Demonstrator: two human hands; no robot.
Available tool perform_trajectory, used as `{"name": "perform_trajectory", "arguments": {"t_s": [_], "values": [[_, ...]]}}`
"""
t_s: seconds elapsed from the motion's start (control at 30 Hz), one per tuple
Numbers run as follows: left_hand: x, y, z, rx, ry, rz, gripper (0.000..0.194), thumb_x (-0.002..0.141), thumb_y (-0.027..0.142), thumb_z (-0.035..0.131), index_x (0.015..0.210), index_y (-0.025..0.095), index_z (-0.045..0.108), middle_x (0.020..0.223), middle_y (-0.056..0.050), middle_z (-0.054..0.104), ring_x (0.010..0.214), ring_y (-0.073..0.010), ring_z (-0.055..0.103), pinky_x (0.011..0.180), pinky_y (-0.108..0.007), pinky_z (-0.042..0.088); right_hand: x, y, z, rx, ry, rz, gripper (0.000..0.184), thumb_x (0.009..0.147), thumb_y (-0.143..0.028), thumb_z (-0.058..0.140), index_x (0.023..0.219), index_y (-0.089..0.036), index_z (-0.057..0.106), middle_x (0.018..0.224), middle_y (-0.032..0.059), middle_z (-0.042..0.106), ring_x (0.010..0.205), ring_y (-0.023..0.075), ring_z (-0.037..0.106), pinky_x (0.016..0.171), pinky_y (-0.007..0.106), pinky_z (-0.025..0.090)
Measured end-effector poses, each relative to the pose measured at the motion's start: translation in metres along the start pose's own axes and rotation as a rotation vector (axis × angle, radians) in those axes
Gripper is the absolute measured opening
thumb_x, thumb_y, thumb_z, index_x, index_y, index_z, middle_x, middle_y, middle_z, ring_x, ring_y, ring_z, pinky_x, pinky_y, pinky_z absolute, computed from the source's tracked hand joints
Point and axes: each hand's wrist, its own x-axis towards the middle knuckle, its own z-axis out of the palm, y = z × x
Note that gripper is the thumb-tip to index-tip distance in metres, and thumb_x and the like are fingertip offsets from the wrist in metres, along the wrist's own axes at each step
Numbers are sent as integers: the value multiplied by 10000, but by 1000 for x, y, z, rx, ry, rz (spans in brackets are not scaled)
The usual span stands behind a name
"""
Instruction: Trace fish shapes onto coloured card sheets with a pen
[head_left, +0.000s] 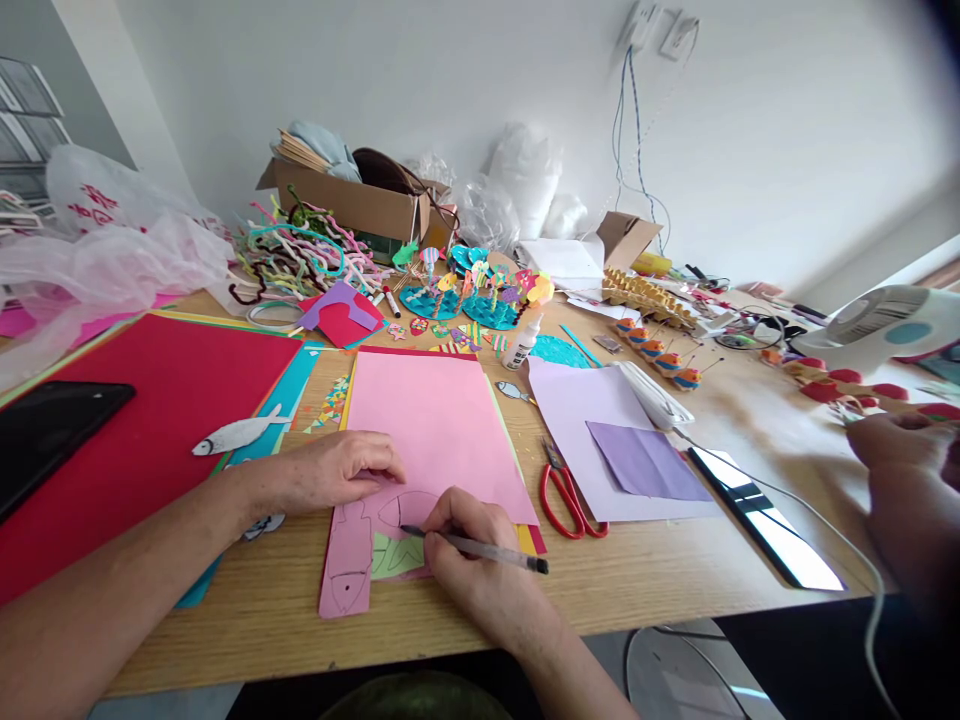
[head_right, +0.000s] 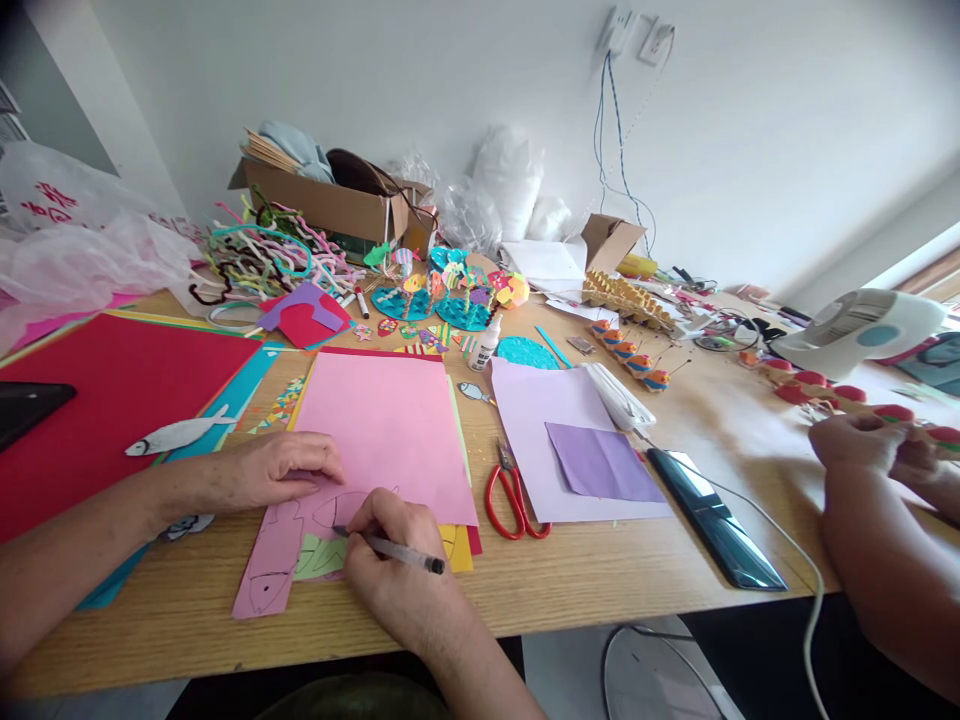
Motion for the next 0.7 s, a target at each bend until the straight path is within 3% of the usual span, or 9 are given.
{"name": "perform_trajectory", "arguments": {"t_s": [0.37, 0.7], "values": [[-1, 3, -1, 0, -7, -15, 298, 800, 46, 497, 1001, 210, 644, 959, -7, 630, 903, -161, 593, 809, -224, 430, 1, 7, 2, -33, 36, -38, 109, 680, -96, 459, 676, -185, 522, 526, -64, 461, 460, 80, 377, 438, 178, 279], [1, 13, -4, 11, -35, -22, 189, 783, 53, 502, 850, 191, 612, 866, -4, 589, 845, -156, 571, 766, -212, 421, 2, 10, 6, -105, 37, -136, 128, 716, -83, 470, 729, -179, 553, 524, -75, 455, 449, 73, 387, 449, 170, 292]]}}
